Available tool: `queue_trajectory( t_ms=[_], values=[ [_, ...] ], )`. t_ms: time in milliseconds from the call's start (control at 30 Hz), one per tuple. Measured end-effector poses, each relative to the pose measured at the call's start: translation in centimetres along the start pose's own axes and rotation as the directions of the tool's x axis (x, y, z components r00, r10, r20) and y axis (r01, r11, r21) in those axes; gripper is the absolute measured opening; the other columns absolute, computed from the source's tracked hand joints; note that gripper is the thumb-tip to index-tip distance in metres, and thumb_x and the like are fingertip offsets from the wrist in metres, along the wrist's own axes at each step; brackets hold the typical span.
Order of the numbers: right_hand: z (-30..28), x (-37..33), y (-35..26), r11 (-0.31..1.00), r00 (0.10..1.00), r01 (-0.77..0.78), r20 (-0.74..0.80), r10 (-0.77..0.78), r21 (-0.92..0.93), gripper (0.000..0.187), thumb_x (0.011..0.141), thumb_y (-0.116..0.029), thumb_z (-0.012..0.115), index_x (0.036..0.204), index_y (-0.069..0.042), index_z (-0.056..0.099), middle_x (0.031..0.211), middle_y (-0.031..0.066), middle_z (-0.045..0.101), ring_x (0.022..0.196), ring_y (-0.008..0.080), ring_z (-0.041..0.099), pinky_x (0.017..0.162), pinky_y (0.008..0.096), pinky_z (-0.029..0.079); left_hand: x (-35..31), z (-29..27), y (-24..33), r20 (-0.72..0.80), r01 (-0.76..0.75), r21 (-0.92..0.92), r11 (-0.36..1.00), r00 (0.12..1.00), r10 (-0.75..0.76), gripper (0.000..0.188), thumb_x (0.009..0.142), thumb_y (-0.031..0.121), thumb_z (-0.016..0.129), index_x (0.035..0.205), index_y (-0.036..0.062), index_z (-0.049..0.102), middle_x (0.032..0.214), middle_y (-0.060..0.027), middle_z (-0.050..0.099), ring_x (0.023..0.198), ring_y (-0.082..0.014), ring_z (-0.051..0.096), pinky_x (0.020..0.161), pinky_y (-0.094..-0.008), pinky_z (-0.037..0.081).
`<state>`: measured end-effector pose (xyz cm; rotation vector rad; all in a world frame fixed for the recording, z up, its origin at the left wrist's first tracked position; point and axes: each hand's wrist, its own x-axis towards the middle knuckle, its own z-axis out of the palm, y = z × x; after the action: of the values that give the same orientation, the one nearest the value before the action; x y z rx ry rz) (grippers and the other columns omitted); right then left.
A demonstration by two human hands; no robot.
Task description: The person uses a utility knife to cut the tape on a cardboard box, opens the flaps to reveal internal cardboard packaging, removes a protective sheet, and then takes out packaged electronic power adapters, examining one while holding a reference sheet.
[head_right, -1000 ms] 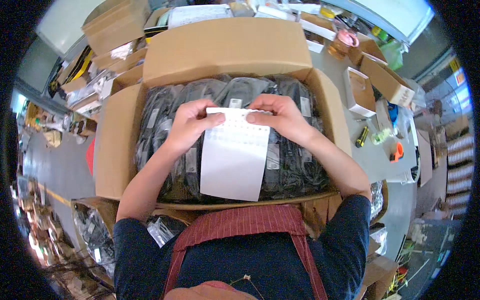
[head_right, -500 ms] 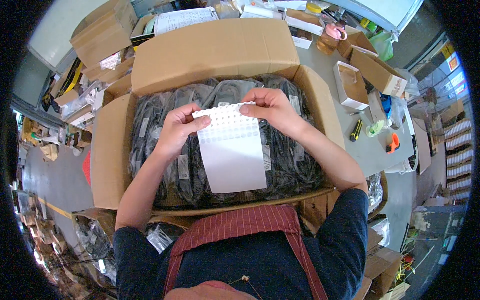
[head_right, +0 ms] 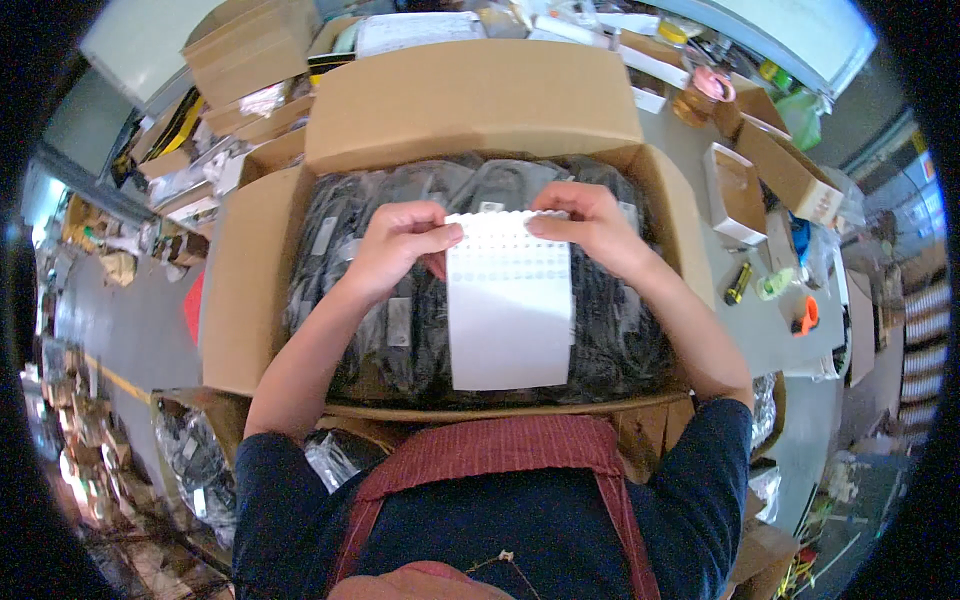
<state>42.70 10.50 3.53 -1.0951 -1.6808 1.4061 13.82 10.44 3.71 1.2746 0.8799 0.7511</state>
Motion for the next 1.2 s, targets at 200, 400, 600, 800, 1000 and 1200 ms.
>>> queue_trajectory(
  t_ms=[200,400,600,800,1000,1200],
  values=[
    [-0.5,0.2,0.2,0.988,0.982,0.086,-0.18,-0.062,0.13,0.009,0.09,-0.008,0.072,0.097,-0.003,0.069,0.089,-0.0017,0.068,0.084,0.0059,0.06,0.078,0.0226,0.045,0.4,-7.1,1.3,-0.36,0.164,0.9,0.404,0.802,0.476,0.025,0.098,0.025,0.06,0.102,0.0032,0.072,0.084,-0.0141,0.076,0.077,-0.029,0.074,0.072,-0.0393,0.059],
    [-1.0,0.8,0.7,0.987,0.972,0.084,-0.229,-0.052,0.134,0.011,0.092,-0.01,0.07,0.101,-0.003,0.068,0.088,-0.0024,0.069,0.083,0.0046,0.059,0.076,0.021,0.043,-0.4,-12.1,0.0,-0.603,0.592,0.789,0.164,0.797,0.023,0.049,0.088,0.036,0.064,0.122,0.0011,0.06,0.118,-0.0271,0.068,0.111,-0.0439,0.065,0.097,-0.052,0.051],
    [-0.6,0.5,1.3,0.993,0.976,0.087,-0.207,-0.069,0.082,0.012,0.092,-0.01,0.069,0.103,-0.005,0.067,0.089,-0.0039,0.067,0.083,0.0037,0.058,0.074,0.0201,0.042,-0.3,-11.2,0.0,-0.618,0.615,0.766,0.188,0.785,-0.047,0.063,0.069,0.023,0.069,0.125,-0.0027,0.059,0.121,-0.0255,0.068,0.116,-0.0391,0.066,0.096,-0.0503,0.052],
    [-0.7,1.1,1.9,0.99,0.972,0.08,-0.231,-0.051,0.115,0.013,0.093,-0.01,0.069,0.104,-0.003,0.067,0.089,-0.0008,0.068,0.08,0.0057,0.061,0.07,0.0217,0.046,-0.3,-10.7,-0.3,-0.669,0.669,0.743,0.029,0.743,-0.002,0.07,0.068,0.029,0.072,0.129,-0.002,0.056,0.119,-0.0254,0.068,0.115,-0.0419,0.065,0.099,-0.05,0.049],
    [-0.5,0.9,1.7,0.987,0.965,0.087,-0.258,-0.049,0.136,0.013,0.094,-0.008,0.069,0.105,-0.002,0.066,0.091,-0.0018,0.067,0.084,0.0051,0.06,0.076,0.0209,0.044,-0.6,-11.3,0.2,-0.657,0.647,0.74,0.184,0.754,-0.009,0.081,0.063,0.028,0.077,0.132,-0.0017,0.048,0.114,-0.0266,0.068,0.113,-0.0441,0.064,0.102,-0.0514,0.046],
    [-0.4,0.7,0.6,0.962,0.891,0.256,-0.408,-0.197,0.093,0.015,0.096,-0.014,0.067,0.106,-0.003,0.065,0.088,0.0008,0.069,0.077,0.008,0.063,0.067,0.0236,0.048,-2.2,-10.7,2.6,-0.668,0.605,0.73,0.32,0.731,0.141,0.094,0.057,0.028,0.084,0.135,-0.0041,0.042,0.112,-0.0252,0.07,0.109,-0.0423,0.067,0.096,-0.0482,0.05]
  ],
)
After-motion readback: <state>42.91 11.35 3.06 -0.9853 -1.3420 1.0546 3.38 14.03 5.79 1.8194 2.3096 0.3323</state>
